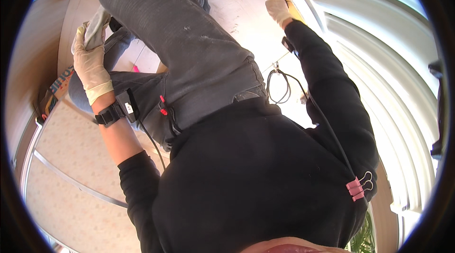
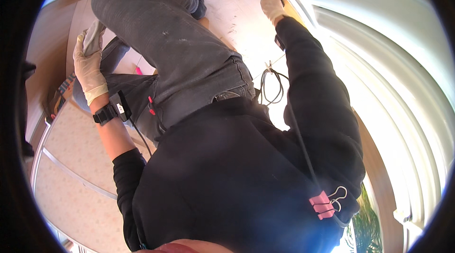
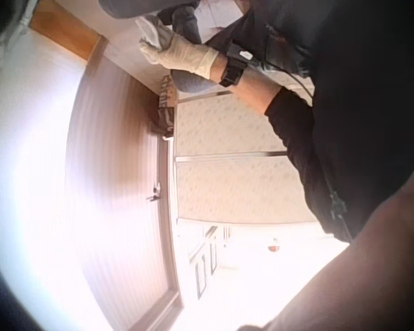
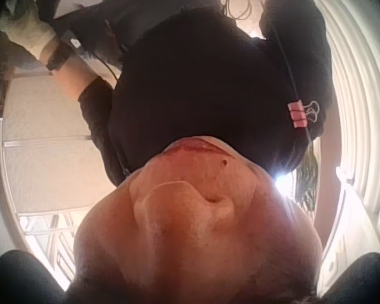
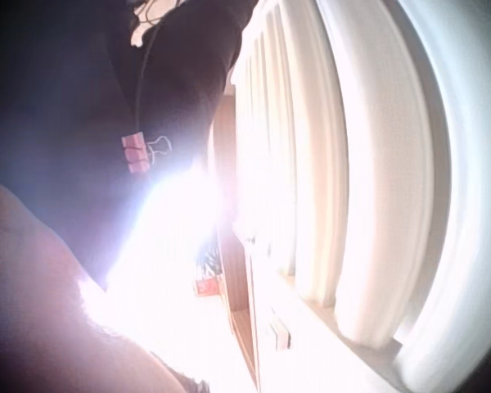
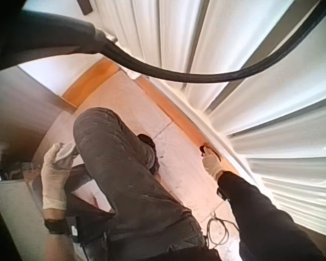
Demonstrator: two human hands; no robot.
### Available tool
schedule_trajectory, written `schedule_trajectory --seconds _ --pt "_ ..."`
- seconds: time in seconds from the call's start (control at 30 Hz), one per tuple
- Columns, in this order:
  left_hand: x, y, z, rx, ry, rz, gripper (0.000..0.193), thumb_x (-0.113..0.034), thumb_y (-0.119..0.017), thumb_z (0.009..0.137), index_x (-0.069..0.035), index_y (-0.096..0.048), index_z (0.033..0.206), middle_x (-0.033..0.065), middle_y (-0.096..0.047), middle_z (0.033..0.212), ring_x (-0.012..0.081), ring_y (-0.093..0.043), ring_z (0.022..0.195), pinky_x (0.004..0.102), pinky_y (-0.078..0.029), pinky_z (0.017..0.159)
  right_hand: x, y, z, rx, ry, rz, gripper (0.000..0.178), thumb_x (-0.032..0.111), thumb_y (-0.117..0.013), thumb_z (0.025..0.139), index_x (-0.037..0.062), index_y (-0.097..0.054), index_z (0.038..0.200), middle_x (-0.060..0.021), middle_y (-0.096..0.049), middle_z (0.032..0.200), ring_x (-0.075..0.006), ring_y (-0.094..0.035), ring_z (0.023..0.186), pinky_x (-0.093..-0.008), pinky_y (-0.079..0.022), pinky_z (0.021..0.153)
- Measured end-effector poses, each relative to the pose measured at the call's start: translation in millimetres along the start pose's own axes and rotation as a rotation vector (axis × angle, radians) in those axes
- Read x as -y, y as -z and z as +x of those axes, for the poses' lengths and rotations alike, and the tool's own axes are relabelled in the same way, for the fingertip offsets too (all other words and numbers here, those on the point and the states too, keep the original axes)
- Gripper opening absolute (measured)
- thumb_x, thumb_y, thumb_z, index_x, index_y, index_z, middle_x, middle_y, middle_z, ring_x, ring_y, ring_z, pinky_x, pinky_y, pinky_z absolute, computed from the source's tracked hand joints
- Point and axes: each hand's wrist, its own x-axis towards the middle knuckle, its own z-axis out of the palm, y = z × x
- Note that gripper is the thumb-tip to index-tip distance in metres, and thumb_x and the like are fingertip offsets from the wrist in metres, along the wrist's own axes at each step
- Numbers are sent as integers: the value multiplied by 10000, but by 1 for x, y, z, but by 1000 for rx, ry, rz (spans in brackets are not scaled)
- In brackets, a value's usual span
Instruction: The person carries a metal basin to a tiled area, pours water into it from a red plastic scoop, then uses a black cloth to wipe the floor. They repeatedly wring the cloth in the basin and continue wiping different sections of the floor.
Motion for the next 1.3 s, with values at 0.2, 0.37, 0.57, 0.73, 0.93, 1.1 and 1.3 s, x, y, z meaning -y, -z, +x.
schedule_trajectory --seconds 0.2,0.37,0.57,0.73,0.93,1.1,1.3 --pt "18 33 -22 -36 -91 35 351 -41 -732 871 -43 -645 1211 106 -685 1136 182 -644 1033 299 -519 934 -1 -41 -68 387 203 -46 385 307 -507 941 106 -725 1186 -22 -600 1383 -261 -339 1430 -414 -160 1199" --pt "32 32 -25 53 30 4 354 21 -659 899 -25 -618 1247 94 -674 1186 186 -636 1061 294 -509 952 -6 -92 -225 839 326 -68 371 353 -491 954 202 -736 1188 41 -586 1404 -252 -272 1473 -465 -81 1212" --pt "16 26 -27 28 98 50 412 -73 -734 861 -10 -623 1253 119 -681 1185 203 -651 1065 294 -497 958 -2 -69 -275 964 137 109 331 268 -496 976 176 -720 1202 -66 -652 1308 -251 -577 1223 -526 -351 1026" --pt "-5 28 -20 25 11 132 457 -68 -748 847 31 -601 1269 117 -678 1162 171 -631 1065 275 -487 956 -9 -23 -148 319 169 -23 240 231 -588 875 123 -780 971 -50 -716 1096 -220 -563 1119 -432 -383 975" --pt "5 32 -15 5 14 93 469 -35 -732 854 49 -579 1289 106 -665 1181 153 -612 1078 267 -480 961 -13 -47 -97 -45 142 -78 283 258 -565 897 110 -774 1017 -21 -683 1203 -272 -436 1306 -365 -325 1087" --pt "24 40 -17 43 -36 187 479 -51 -742 855 35 -579 1298 97 -665 1183 149 -612 1068 262 -483 941 -11 -93 -252 706 209 67 352 317 -512 950 139 -753 1135 11 -604 1373 -244 -355 1412 -405 -228 1170" --pt "40 40 -21 12 34 161 456 -65 -745 859 26 -588 1278 83 -666 1155 144 -618 1035 260 -498 909 19 -112 -328 1137 -276 478 299 231 -509 956 191 -744 1136 -19 -652 1305 -202 -556 1273 -412 -518 938"
